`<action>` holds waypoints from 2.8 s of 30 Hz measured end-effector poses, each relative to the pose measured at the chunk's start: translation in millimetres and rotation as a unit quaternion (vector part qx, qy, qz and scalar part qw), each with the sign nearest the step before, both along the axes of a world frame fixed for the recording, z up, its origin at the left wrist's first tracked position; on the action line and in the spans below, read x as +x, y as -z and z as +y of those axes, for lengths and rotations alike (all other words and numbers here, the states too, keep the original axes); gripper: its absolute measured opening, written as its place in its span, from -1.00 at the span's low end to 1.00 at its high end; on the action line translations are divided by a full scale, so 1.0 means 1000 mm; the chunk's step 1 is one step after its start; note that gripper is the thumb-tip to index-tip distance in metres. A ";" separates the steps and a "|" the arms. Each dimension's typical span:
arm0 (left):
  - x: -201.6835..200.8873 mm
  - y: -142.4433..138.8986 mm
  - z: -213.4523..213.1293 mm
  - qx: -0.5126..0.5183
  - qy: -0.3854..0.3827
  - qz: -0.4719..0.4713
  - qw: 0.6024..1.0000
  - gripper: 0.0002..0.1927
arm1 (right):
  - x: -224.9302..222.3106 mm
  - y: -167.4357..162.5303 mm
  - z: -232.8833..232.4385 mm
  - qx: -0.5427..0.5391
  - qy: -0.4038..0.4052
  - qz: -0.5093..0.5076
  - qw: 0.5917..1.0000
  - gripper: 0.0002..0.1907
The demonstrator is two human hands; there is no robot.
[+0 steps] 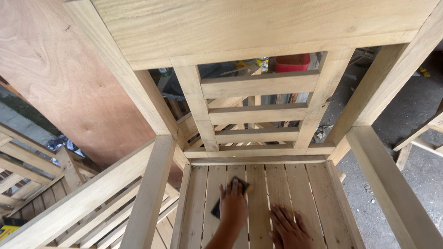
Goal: The person sands the slatted wooden seat of a chair using a sanding block, rubbing it back and forth across the planks while steadying the chair with the other hand, and works over different areas of the seat surface.
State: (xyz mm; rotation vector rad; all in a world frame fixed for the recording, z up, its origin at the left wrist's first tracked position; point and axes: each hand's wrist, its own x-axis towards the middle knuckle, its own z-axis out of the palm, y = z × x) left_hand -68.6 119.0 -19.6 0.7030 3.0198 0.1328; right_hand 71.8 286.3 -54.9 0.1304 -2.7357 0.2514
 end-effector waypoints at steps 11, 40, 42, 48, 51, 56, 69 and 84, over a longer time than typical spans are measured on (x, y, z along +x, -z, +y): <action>0.012 -0.038 -0.022 0.090 -0.048 -0.087 0.991 -0.52 | 0.005 -0.013 -0.005 -0.007 0.005 -0.084 0.996 -0.36; 0.222 -0.029 -0.078 -0.011 -0.009 -0.206 0.978 -0.44 | 0.080 -0.042 -0.052 -0.012 -0.071 0.054 0.996 -0.18; 0.237 -0.023 -0.082 0.003 0.001 -0.200 0.980 -0.48 | 0.079 -0.042 -0.053 -0.012 -0.069 0.066 0.995 -0.18; 0.179 -0.041 -0.052 0.049 -0.072 -0.090 0.992 -0.51 | 0.082 -0.049 -0.051 0.019 -0.097 -0.003 0.995 -0.13; 0.161 -0.055 -0.043 0.052 -0.078 -0.078 0.993 -0.51 | 0.091 -0.056 -0.051 0.147 -0.027 -0.379 0.913 -0.06; 0.211 -0.047 -0.069 0.023 0.009 -0.148 0.989 -0.51 | 0.092 -0.069 -0.050 0.116 -0.025 -0.413 0.903 0.03; 0.181 -0.035 -0.067 0.036 0.027 -0.145 0.988 -0.48 | 0.130 -0.063 -0.058 0.066 0.019 -0.504 0.861 0.36; 0.214 -0.018 -0.097 0.108 0.116 -0.135 0.978 -0.59 | 0.127 -0.077 -0.059 0.066 0.036 -0.507 0.858 0.57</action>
